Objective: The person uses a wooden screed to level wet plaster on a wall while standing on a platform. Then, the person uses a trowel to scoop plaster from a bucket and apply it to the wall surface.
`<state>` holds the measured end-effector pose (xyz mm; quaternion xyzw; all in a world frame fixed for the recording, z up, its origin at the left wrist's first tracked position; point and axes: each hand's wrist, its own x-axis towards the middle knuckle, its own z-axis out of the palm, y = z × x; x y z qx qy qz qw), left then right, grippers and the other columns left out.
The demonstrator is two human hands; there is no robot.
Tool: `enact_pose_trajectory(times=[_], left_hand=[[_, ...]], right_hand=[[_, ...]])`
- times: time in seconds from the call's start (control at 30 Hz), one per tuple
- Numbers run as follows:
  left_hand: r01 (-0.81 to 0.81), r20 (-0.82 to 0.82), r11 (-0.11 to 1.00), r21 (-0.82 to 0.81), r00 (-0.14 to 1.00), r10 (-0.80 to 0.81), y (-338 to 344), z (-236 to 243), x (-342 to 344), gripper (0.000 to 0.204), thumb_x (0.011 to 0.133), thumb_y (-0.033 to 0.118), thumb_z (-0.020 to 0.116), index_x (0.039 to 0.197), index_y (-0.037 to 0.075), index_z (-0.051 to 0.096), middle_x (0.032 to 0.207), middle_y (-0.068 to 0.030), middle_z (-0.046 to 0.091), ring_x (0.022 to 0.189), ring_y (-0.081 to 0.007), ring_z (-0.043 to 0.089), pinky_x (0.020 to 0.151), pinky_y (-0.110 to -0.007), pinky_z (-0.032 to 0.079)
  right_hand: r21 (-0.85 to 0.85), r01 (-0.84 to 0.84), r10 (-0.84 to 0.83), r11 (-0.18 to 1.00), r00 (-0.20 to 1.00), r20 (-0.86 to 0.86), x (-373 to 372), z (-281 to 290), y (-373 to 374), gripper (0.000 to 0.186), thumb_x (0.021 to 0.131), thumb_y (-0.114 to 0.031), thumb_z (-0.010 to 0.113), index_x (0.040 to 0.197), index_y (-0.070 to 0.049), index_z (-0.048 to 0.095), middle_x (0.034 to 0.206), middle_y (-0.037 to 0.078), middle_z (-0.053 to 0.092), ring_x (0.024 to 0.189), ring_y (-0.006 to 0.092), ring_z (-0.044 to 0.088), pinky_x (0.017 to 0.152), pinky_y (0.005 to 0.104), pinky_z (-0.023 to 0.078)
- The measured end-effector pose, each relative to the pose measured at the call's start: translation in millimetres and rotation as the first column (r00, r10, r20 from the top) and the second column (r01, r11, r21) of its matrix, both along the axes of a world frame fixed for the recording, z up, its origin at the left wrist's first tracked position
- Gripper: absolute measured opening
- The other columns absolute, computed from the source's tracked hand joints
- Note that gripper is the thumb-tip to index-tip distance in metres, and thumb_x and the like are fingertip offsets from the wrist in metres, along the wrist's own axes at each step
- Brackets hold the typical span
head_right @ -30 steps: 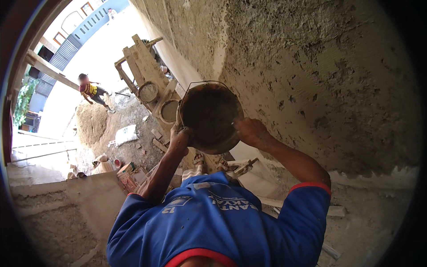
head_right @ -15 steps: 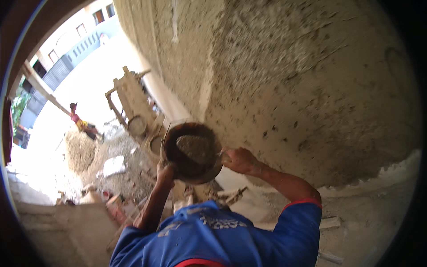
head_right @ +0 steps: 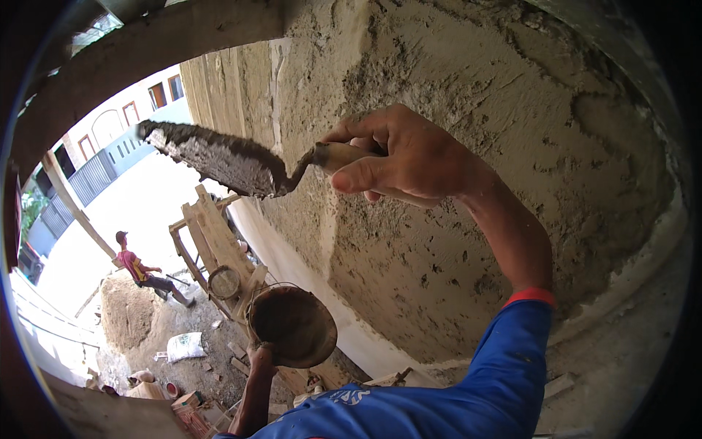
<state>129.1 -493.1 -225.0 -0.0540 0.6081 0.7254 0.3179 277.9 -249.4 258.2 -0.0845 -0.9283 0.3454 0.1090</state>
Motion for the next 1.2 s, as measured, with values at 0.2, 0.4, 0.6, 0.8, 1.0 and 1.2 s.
enact_pose_trajectory(times=[0.2,0.4,0.6,0.8,1.0,1.2], left_hand=[[0.025,0.041,0.999,-0.020,0.999,-0.024,-8.9,-8.5,7.2,0.042,0.072,0.002,0.058,0.114,0.002,0.053,0.098,-0.0062,0.059,0.081,-0.0179,0.057,0.069,-0.030,0.047],[0.059,0.106,0.994,-0.089,0.993,-0.049,3.5,5.6,1.0,0.041,0.078,0.005,0.056,0.118,0.005,0.052,0.099,-0.0041,0.059,0.079,-0.0167,0.056,0.067,-0.027,0.045],[0.187,0.011,0.982,-0.017,0.982,-0.187,25.3,31.2,3.6,0.043,0.075,0.005,0.058,0.117,0.003,0.053,0.099,-0.0079,0.060,0.081,-0.0186,0.059,0.067,-0.030,0.049],[0.238,-0.006,0.966,0.097,0.971,-0.239,52.8,55.1,15.4,0.035,0.071,0.000,0.056,0.106,0.003,0.056,0.087,-0.0058,0.059,0.075,-0.0171,0.060,0.060,-0.029,0.048],[0.277,-0.037,0.959,0.055,0.961,-0.275,66.9,84.5,19.0,0.037,0.069,-0.003,0.053,0.105,0.001,0.057,0.079,-0.0030,0.058,0.069,-0.0147,0.056,0.057,-0.027,0.046],[0.219,-0.077,0.974,0.064,0.974,-0.214,69.7,75.6,17.1,0.038,0.068,-0.004,0.052,0.105,0.002,0.057,0.077,-0.0007,0.056,0.064,-0.0123,0.054,0.055,-0.027,0.044]], right_hand=[[0.252,0.628,-0.556,0.737,0.774,-0.303,34.0,-1.8,158.2,0.051,0.086,-0.032,0.057,0.121,0.004,0.049,0.079,0.008,0.058,0.058,0.0112,0.054,0.050,0.0264,0.052],[0.271,0.805,-0.592,0.528,0.578,-0.562,108.3,33.0,126.7,0.056,0.084,-0.032,0.061,0.127,0.001,0.047,0.081,0.005,0.055,0.062,0.0072,0.050,0.050,0.0217,0.044],[0.069,0.527,-0.531,0.847,0.834,0.149,77.4,-122.1,61.7,0.051,0.079,-0.019,0.064,0.123,0.001,0.050,0.087,0.009,0.058,0.068,0.0144,0.058,0.059,0.0301,0.051],[0.675,-0.071,-0.289,0.734,0.867,0.406,67.9,-307.9,26.3,0.037,0.074,-0.015,0.062,0.109,-0.007,0.057,0.087,0.020,0.058,0.074,0.0322,0.063,0.064,0.0408,0.053],[0.347,-0.010,-0.208,0.938,0.785,0.584,48.5,-350.5,7.4,0.033,0.078,-0.017,0.059,0.110,-0.008,0.058,0.083,0.022,0.062,0.082,0.0386,0.062,0.070,0.0453,0.051],[0.093,0.094,-0.128,0.991,0.867,0.482,55.9,-376.6,-12.4,0.034,0.073,-0.020,0.062,0.104,-0.006,0.057,0.081,0.021,0.063,0.082,0.0367,0.062,0.072,0.0438,0.050]])
